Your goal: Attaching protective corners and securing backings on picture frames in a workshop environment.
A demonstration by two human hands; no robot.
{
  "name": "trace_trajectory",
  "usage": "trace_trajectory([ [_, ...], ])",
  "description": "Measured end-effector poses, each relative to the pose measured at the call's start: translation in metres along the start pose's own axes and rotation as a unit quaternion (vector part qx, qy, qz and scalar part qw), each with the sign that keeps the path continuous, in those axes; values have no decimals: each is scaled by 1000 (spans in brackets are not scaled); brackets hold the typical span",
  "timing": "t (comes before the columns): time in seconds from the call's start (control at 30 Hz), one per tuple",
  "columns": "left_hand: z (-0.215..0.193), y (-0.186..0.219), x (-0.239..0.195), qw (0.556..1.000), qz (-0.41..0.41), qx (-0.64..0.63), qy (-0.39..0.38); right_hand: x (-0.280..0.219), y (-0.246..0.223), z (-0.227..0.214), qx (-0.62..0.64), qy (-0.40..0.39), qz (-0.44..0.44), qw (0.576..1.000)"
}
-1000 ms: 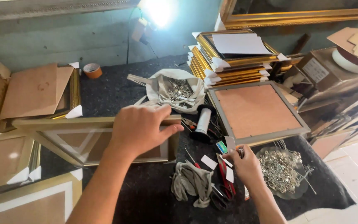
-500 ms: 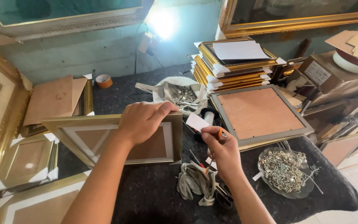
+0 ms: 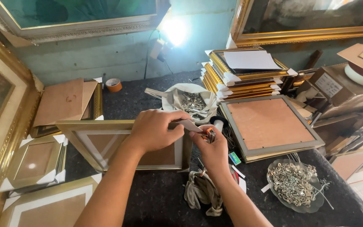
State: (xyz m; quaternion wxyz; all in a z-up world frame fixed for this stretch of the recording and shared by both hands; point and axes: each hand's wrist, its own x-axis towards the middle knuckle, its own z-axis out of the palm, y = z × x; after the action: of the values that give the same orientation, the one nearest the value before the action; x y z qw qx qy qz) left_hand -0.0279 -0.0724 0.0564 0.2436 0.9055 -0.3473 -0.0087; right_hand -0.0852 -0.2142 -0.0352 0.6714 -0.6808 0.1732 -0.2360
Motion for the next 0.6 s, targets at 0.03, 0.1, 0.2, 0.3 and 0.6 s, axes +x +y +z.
trace_trajectory([
  [0.03,0,0,1,1000,0,-2,1,-2,-4,1,-2,0,0,1000],
  [0.1,1,-2,2,1000,5,26,-1,-7,-12,4,20,-11,29,999],
  [0.2,2,-3,2,999,11,33,-4,3,-2,-1,4,-36,34,999],
  [0.3,-4,4,-1,999,20,42,-5,-4,-11,1,7,-38,50,998],
  [0.6,7,-3,12,998,-8,45,32,-9,3,5,-16,65,-67,996],
])
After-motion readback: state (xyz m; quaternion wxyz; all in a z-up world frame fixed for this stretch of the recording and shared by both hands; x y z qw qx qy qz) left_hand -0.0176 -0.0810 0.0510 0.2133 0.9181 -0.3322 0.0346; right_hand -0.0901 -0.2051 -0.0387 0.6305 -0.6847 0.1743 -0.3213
